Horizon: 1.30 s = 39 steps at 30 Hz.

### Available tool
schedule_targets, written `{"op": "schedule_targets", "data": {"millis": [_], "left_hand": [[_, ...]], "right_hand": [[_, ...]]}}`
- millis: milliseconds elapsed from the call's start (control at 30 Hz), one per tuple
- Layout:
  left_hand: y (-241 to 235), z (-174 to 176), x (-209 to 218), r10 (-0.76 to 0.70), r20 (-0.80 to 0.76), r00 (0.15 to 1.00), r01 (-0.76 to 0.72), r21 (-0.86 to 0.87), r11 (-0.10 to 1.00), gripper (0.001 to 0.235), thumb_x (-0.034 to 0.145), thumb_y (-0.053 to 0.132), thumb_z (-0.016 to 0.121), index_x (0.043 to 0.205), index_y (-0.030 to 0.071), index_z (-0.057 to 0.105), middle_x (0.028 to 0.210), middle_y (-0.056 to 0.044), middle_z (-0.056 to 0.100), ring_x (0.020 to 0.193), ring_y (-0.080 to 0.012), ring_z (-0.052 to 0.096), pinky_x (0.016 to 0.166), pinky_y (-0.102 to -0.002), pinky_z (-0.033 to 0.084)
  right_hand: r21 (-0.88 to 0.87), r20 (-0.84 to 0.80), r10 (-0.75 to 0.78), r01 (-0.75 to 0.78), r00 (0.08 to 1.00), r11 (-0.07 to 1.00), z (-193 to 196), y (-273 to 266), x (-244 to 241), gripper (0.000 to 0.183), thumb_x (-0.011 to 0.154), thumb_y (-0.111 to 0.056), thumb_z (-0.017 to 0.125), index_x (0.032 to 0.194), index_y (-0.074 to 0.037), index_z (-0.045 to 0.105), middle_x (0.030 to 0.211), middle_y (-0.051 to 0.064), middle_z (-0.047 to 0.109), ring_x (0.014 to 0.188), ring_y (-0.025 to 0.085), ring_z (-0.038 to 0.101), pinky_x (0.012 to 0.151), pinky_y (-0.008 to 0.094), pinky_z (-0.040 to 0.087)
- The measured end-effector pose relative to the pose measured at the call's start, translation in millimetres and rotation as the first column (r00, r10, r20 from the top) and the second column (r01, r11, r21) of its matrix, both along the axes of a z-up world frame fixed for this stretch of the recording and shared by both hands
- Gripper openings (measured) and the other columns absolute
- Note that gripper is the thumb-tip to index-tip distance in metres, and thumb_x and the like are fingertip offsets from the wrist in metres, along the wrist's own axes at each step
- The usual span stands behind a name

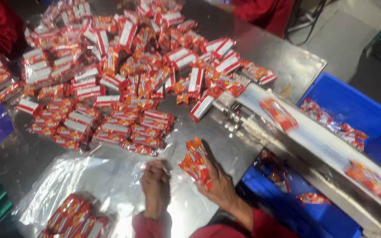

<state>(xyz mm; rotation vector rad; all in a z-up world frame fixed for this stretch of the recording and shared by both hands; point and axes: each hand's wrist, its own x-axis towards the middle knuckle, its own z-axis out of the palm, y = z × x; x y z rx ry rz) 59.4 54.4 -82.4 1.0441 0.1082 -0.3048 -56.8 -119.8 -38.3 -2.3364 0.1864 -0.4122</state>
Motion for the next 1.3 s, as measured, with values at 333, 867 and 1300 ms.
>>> {"op": "schedule_targets", "data": {"millis": [333, 867, 1300], "left_hand": [[-17.3, 72.6, -44.9, -0.344, 0.581, 0.738, -0.229, 0.695, 0.682, 0.044, 0.089, 0.012, 0.050, 0.131, 0.010, 0.063, 0.129, -0.017, 0.062, 0.112, -0.0416, 0.064, 0.088, -0.048, 0.054], [-58.9, 69.2, -108.5, -0.664, 0.382, 0.643, -0.097, 0.901, 0.424, 0.031, 0.086, 0.011, 0.063, 0.116, 0.016, 0.061, 0.141, -0.015, 0.053, 0.085, -0.0414, 0.072, 0.064, -0.049, 0.058], [-91.1, 65.8, -73.8, -0.714, 0.373, 0.593, -0.234, 0.928, 0.291, 0.023, 0.099, 0.017, 0.060, 0.122, 0.017, 0.063, 0.125, -0.010, 0.064, 0.082, -0.0389, 0.071, 0.065, -0.049, 0.055]], "right_hand": [[1.000, -0.014, 0.200, 0.012, 0.980, 0.012, 12.1, -62.2, -43.4, 0.097, 0.061, -0.016, 0.092, 0.142, -0.003, 0.041, 0.130, 0.015, 0.067, 0.116, 0.031, 0.072, 0.095, 0.047, 0.063], [0.012, -0.351, -0.249, 0.270, 0.903, 0.963, 33.1, -62.4, -8.6, 0.086, 0.079, -0.039, 0.074, 0.153, -0.015, 0.039, 0.137, 0.021, 0.051, 0.116, 0.037, 0.062, 0.095, 0.045, 0.054], [-0.525, 0.171, -0.605, 0.591, 0.778, 0.612, 101.3, -228.2, -78.7, 0.057, 0.078, -0.029, 0.078, 0.131, -0.011, 0.065, 0.115, 0.014, 0.067, 0.104, 0.036, 0.066, 0.087, 0.049, 0.053]]}}
